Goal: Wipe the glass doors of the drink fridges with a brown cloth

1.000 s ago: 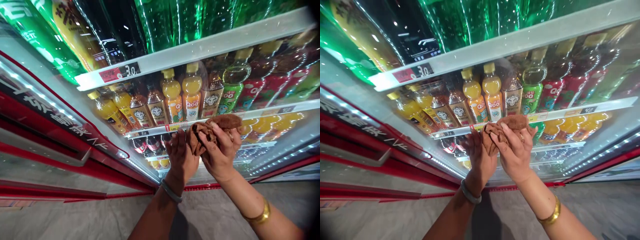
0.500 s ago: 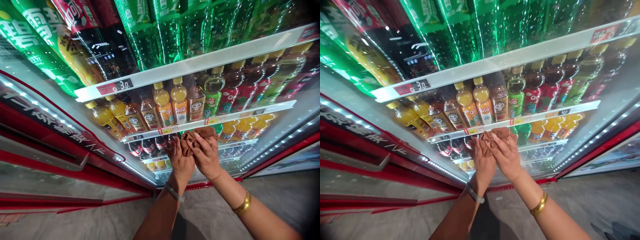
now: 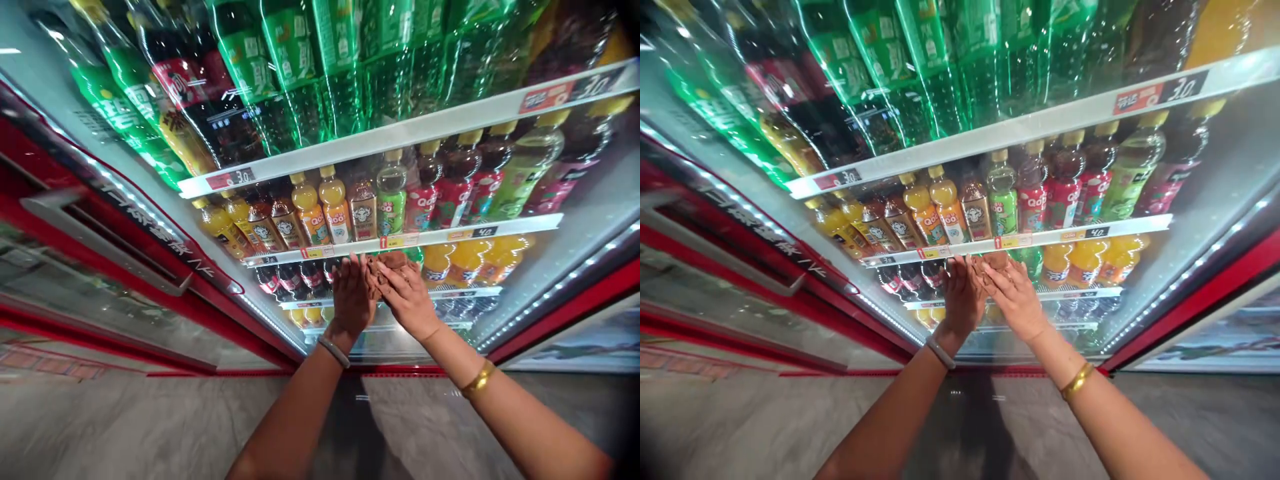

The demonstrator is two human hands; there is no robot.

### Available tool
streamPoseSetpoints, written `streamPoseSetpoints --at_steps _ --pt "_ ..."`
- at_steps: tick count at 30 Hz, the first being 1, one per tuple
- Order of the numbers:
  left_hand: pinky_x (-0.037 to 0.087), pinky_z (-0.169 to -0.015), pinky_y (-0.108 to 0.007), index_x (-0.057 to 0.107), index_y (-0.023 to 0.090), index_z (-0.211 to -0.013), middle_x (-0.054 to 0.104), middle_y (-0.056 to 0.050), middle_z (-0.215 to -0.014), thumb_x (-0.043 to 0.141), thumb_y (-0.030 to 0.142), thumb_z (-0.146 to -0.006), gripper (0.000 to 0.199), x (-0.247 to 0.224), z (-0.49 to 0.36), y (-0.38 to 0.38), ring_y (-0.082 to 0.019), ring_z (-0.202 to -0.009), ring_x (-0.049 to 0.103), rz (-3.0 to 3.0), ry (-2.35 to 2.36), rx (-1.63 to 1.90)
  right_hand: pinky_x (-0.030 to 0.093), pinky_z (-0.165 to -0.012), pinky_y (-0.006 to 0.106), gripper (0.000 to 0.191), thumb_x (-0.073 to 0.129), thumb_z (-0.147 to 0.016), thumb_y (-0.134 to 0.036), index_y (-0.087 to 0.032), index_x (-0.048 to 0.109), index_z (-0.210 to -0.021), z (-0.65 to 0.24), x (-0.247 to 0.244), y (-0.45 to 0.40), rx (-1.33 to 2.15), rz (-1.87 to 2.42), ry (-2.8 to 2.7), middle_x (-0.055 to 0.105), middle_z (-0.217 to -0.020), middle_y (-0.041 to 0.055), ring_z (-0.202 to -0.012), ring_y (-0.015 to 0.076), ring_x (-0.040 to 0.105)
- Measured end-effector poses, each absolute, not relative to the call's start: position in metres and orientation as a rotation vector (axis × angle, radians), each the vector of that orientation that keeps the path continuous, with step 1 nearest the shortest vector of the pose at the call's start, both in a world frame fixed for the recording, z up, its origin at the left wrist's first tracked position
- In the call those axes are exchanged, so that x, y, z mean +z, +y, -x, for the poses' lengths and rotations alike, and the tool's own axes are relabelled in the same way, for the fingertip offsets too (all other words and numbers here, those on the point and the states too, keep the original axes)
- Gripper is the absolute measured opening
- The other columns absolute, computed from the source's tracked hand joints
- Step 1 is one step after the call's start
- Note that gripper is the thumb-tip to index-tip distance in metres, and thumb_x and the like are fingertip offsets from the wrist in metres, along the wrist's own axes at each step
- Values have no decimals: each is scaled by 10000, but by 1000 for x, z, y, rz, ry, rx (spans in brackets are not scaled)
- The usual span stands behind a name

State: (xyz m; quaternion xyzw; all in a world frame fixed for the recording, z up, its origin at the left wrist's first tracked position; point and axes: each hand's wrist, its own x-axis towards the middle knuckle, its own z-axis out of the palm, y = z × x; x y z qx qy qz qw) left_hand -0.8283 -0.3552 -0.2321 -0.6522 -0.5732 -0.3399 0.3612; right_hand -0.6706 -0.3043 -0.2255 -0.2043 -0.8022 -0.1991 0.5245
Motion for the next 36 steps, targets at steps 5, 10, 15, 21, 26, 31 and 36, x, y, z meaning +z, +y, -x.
streamPoseSetpoints --at_steps 5,10,15,21,26,31,36 --pt "144 -1335 -525 399 112 -1593 516 -201 -1586 507 186 -966 640 -223 820 -350 -270 -1552 398 1749 -1493 -782 226 -1340 559 595 587 -948 -56 -316 555 -1482 655 -207 -291 -383 555 -1805 570 -1551 34 -1622 224 197" --pt "71 -1344 -489 448 72 -1554 567 -211 -1540 494 245 -986 596 -225 822 -344 -256 -1595 307 1672 -1363 -809 290 -1323 529 650 578 -930 -33 -327 525 -1507 667 -235 -305 -359 575 -1814 483 -1625 24 -1587 195 282" --pt "56 -1344 -469 389 125 -1606 561 -176 -1557 525 200 -976 649 -239 818 -348 -246 -1593 313 1691 -1451 -840 377 -1276 543 680 541 -932 1 -328 509 -1527 645 -240 -306 -318 587 -1912 533 -1585 40 -1547 225 368" --pt "161 -1323 -592 294 143 -1650 589 -206 -1518 575 228 -982 730 -246 807 -343 -328 -1498 468 1698 -1553 -894 336 -1306 504 674 595 -934 -49 -370 513 -1521 659 -221 -298 -366 625 -1797 539 -1581 13 -1534 212 393" --pt "252 -1307 -575 337 135 -1637 541 -212 -1562 527 275 -1006 674 -244 805 -341 -355 -1533 410 1717 -1563 -922 355 -1294 476 568 544 -940 -10 -314 612 -1416 648 -243 -310 -409 644 -1945 646 -1469 31 -1432 155 502" --pt "230 -1320 -582 310 118 -1646 550 -217 -1554 533 293 -1007 699 -249 807 -335 -352 -1569 349 1653 -1442 -994 388 -1264 491 465 540 -954 -50 -298 680 -1321 645 -249 -311 -430 719 -1937 659 -1450 45 -1414 178 509" --pt "137 -1335 -583 288 113 -1648 434 -195 -1647 476 337 -1046 669 -247 809 -336 -314 -1641 122 1612 -1390 -887 402 -1257 481 452 526 -941 -12 -255 691 -1285 654 -256 -309 -438 680 -1881 718 -1355 50 -1349 186 537"
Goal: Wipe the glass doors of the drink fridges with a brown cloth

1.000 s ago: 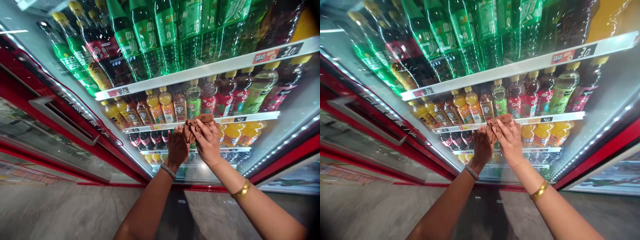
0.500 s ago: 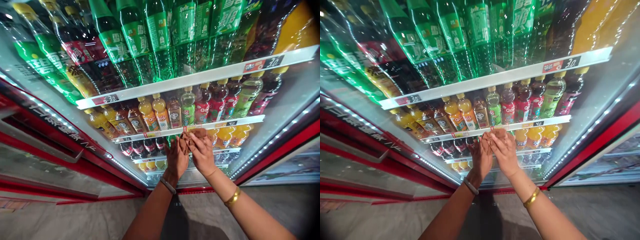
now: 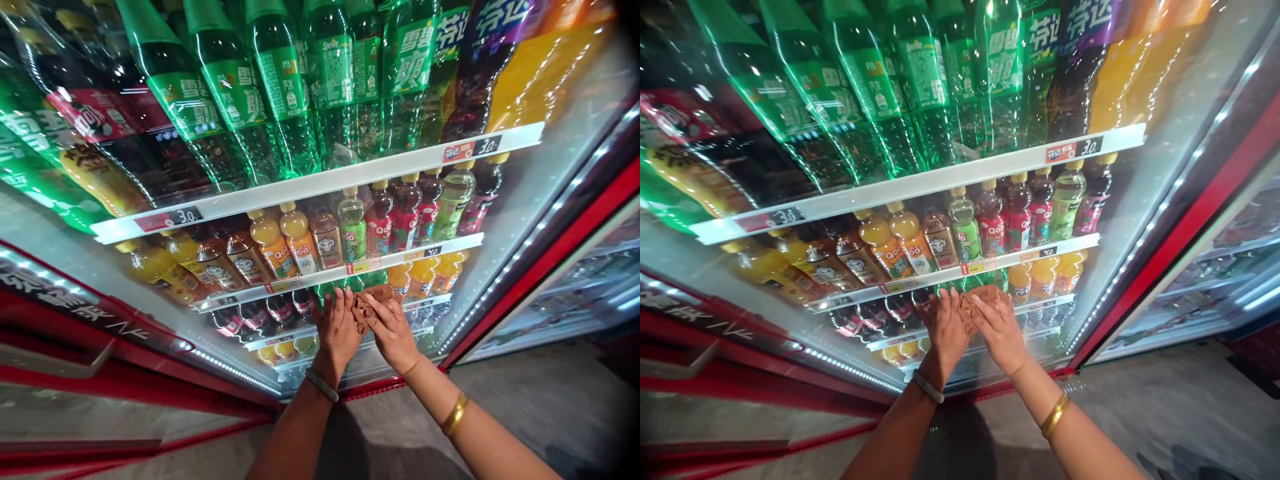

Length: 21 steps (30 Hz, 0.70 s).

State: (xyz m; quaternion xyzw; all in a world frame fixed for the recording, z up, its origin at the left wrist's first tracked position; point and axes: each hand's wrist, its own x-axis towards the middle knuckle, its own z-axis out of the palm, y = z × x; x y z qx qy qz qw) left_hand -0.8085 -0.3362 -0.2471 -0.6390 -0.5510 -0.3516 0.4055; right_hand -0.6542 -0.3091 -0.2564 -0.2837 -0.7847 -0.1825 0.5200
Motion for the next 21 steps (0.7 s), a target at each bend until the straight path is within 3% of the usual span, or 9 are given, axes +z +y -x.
streamPoseSetpoints --at_steps 4,10,13,17,21 --pt "200 -1326 -559 279 123 -1650 423 -177 -1658 493 313 -1034 679 -244 809 -342 -308 -1643 113 1642 -1402 -881 419 -1237 503 476 520 -940 -4 -257 675 -1312 654 -250 -315 -407 664 -1874 718 -1349 59 -1348 203 552" --pt "251 -1316 -543 269 123 -1649 445 -172 -1639 514 196 -1003 695 -243 807 -344 -308 -1620 225 1642 -1444 -845 491 -1154 537 669 568 -922 -21 -348 522 -1504 638 -225 -302 -375 723 -1765 490 -1613 76 -1418 270 525" --pt "233 -1327 -519 284 130 -1646 415 -167 -1653 548 190 -991 708 -241 807 -340 -295 -1617 234 1627 -1415 -886 516 -1131 494 720 597 -884 13 -370 526 -1490 638 -235 -295 -467 676 -1733 482 -1622 42 -1391 261 551" --pt "131 -1348 -529 260 134 -1652 356 -150 -1679 493 172 -1010 684 -238 804 -337 -271 -1636 121 1593 -1369 -964 509 -1137 468 631 573 -894 23 -282 566 -1446 648 -252 -298 -452 668 -1778 550 -1563 84 -1347 237 587" --pt "193 -1343 -481 144 113 -1665 126 -107 -1734 414 111 -1012 707 -231 792 -336 -244 -1640 -4 1610 -1413 -1037 422 -1234 499 518 565 -935 -33 -311 617 -1369 642 -243 -293 -479 601 -1846 616 -1502 46 -1392 212 556"
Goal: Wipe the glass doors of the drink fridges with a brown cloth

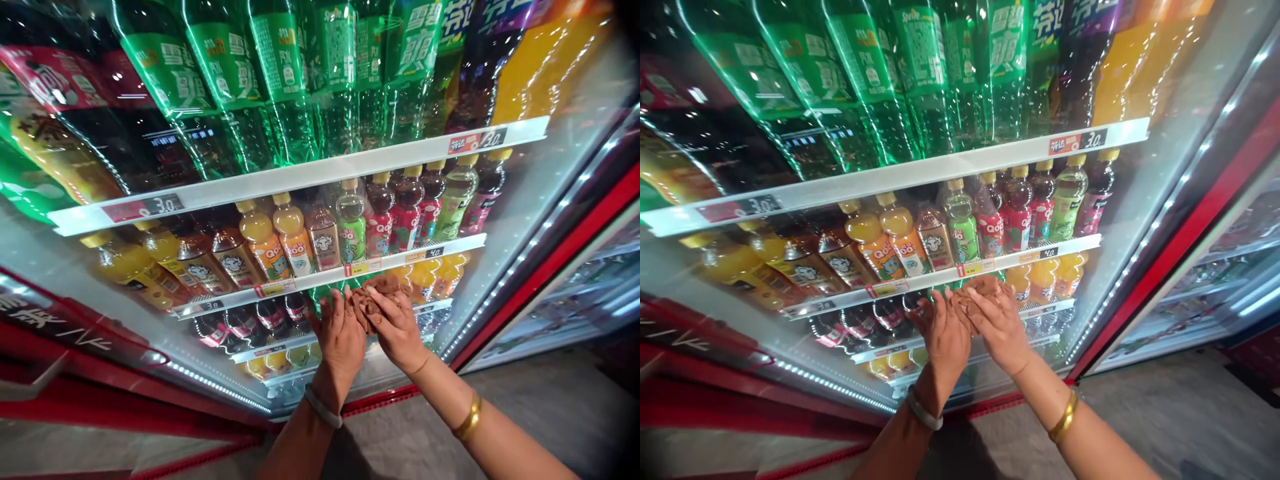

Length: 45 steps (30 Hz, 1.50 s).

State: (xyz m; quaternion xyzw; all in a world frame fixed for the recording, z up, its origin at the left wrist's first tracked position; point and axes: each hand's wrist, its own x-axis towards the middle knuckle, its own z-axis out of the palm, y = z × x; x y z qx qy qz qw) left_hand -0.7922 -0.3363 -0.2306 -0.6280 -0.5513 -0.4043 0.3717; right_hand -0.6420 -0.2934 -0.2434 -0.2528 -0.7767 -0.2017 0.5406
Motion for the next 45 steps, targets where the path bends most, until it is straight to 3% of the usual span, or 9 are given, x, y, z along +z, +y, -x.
streamPoseSetpoints --at_steps 3,6,12,19,24,31,36,42,45 --pt "174 -1347 -439 126 138 -1669 49 -78 -1744 420 110 -1007 724 -228 778 -331 -232 -1639 13 1668 -1393 -1046 373 -1274 449 571 587 -921 -5 -323 594 -1395 632 -238 -291 -485 628 -1799 527 -1590 30 -1463 177 492" --pt "131 -1350 -500 166 184 -1669 85 -61 -1748 466 145 -1011 724 -229 765 -323 -252 -1637 -27 1650 -1406 -1016 353 -1281 462 604 590 -920 6 -314 556 -1431 632 -243 -298 -395 732 -1702 421 -1663 50 -1513 182 437" --pt "122 -1343 -561 198 159 -1665 164 -108 -1737 490 159 -1014 713 -230 768 -322 -256 -1640 -35 1677 -1386 -936 436 -1209 524 537 585 -934 -23 -297 580 -1397 621 -255 -294 -349 662 -1786 537 -1574 98 -1460 221 510" --pt "13 -1353 -497 249 188 -1655 100 -59 -1751 592 228 -988 751 -234 773 -321 -240 -1646 -6 1630 -1380 -890 441 -1195 588 674 620 -927 -47 -340 475 -1517 625 -283 -303 -265 823 -1670 444 -1638 117 -1537 270 409" --pt "-44 -1346 -494 267 206 -1652 135 -54 -1751 597 201 -944 781 -236 775 -320 -240 -1647 -12 1659 -1365 -916 409 -1235 554 691 592 -947 -60 -339 440 -1561 629 -252 -302 -292 769 -1732 460 -1631 118 -1492 246 482" --pt "76 -1350 -553 265 213 -1654 309 -89 -1713 530 184 -985 721 -238 766 -322 -241 -1647 -7 1638 -1417 -962 543 -1113 511 762 560 -927 -48 -387 393 -1588 629 -237 -294 -357 687 -1729 443 -1647 74 -1378 261 589" --pt "251 -1308 -605 148 134 -1668 355 -182 -1682 504 131 -981 774 -237 758 -327 -347 -1626 178 1628 -1502 -937 515 -1133 571 753 565 -944 -80 -396 366 -1597 616 -228 -287 -327 633 -1805 514 -1590 76 -1391 296 564" --pt "185 -1328 -527 178 186 -1673 424 -157 -1659 513 226 -1019 736 -231 734 -324 -310 -1566 364 1723 -1491 -873 477 -1160 523 748 576 -935 -42 -388 408 -1577 599 -234 -285 -285 732 -1657 427 -1658 58 -1484 274 463" --pt "263 -1298 -551 131 174 -1677 472 -179 -1626 487 210 -1026 744 -229 725 -321 -331 -1532 417 1725 -1540 -862 435 -1204 548 703 562 -956 -64 -382 422 -1567 595 -238 -286 -246 719 -1712 457 -1639 65 -1455 253 511"
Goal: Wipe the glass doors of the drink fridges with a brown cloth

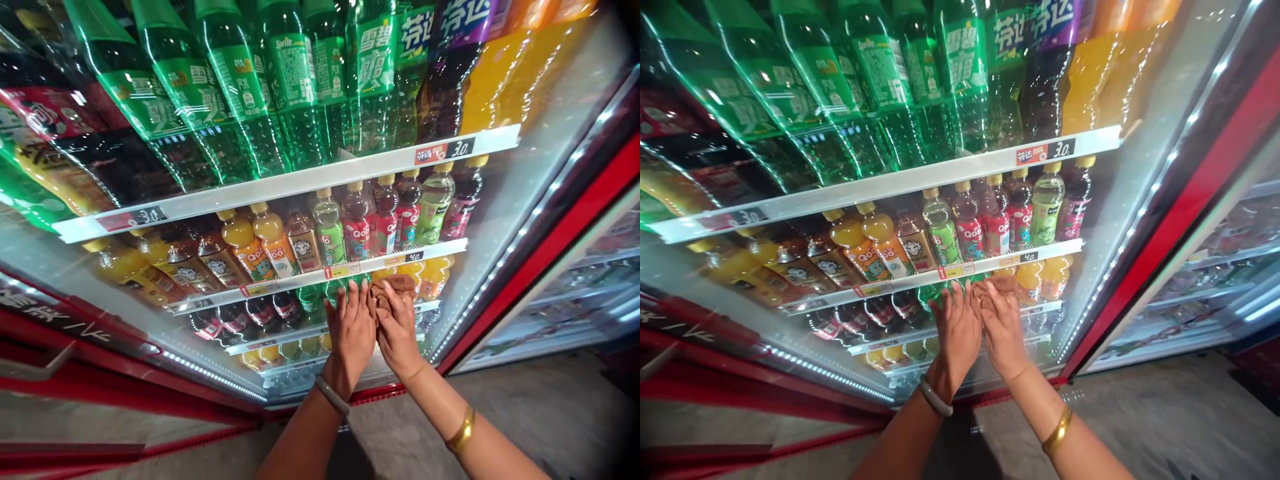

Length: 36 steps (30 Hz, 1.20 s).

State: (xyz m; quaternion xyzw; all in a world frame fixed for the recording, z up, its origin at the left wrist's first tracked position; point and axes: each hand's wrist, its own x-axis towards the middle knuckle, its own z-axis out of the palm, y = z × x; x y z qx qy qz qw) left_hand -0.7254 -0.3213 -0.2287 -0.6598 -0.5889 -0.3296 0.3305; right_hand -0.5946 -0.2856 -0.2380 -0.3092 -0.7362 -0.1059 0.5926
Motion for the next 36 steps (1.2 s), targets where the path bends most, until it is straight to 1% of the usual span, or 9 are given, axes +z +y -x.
streamPoseSetpoints --at_steps 4,9,12,16,20,24,29,32,36 --pt "411 -1198 -603 108 197 -1683 513 -223 -1580 546 166 -990 821 -223 715 -322 -384 -1415 551 1741 -1665 -794 497 -1147 543 701 588 -944 -95 -401 440 -1557 571 -230 -271 -271 676 -1689 458 -1639 51 -1443 282 520" --pt "419 -1210 -563 175 185 -1680 539 -228 -1556 575 155 -981 806 -228 693 -311 -344 -1383 596 1750 -1607 -777 474 -1181 569 640 570 -948 -80 -372 502 -1514 557 -234 -262 -292 686 -1691 407 -1671 38 -1470 279 489" --pt "353 -1263 -562 126 137 -1682 444 -240 -1625 522 165 -1000 789 -236 685 -301 -328 -1496 478 1733 -1526 -858 411 -1247 587 555 552 -967 -85 -345 564 -1457 541 -231 -254 -296 584 -1821 496 -1612 35 -1506 251 451" --pt "260 -1302 -603 182 134 -1676 293 -221 -1703 489 181 -1008 737 -238 671 -294 -351 -1615 204 1658 -1576 -901 326 -1313 550 513 551 -976 -72 -324 613 -1418 503 -226 -237 -374 486 -1959 640 -1476 12 -1587 198 308" --pt "311 -1266 -638 127 41 -1662 243 -288 -1698 463 180 -1019 739 -231 647 -289 -373 -1625 87 1578 -1664 -901 293 -1321 555 446 565 -963 -46 -248 668 -1348 489 -225 -235 -351 462 -1908 666 -1439 53 -1611 208 249" --pt "347 -1252 -616 188 9 -1639 371 -306 -1639 464 191 -1029 694 -227 632 -286 -369 -1605 218 1501 -1691 -823 280 -1332 515 434 557 -991 -90 -303 667 -1353 478 -214 -225 -321 340 -1980 672 -1435 5 -1606 165 255" --pt "330 -1272 -551 410 78 -1568 488 -234 -1593 467 169 -1017 562 -232 615 -277 -308 -1528 433 1707 -1479 -668 284 -1334 539 434 555 -994 -129 -324 660 -1368 457 -223 -209 -314 470 -1896 604 -1517 0 -1593 209 292" --pt "319 -1279 -536 475 64 -1506 522 -228 -1572 483 192 -1014 508 -241 612 -265 -297 -1512 461 1675 -1384 -764 307 -1325 535 388 555 -993 -129 -299 695 -1311 454 -233 -207 -366 524 -1819 618 -1501 16 -1584 223 309" --pt "264 -1306 -534 501 102 -1486 517 -185 -1593 449 220 -1035 469 -249 618 -257 -273 -1544 412 1750 -1333 -801 275 -1338 493 351 523 -1034 -149 -326 706 -1277 430 -226 -194 -461 368 -1976 654 -1455 -32 -1589 162 286"
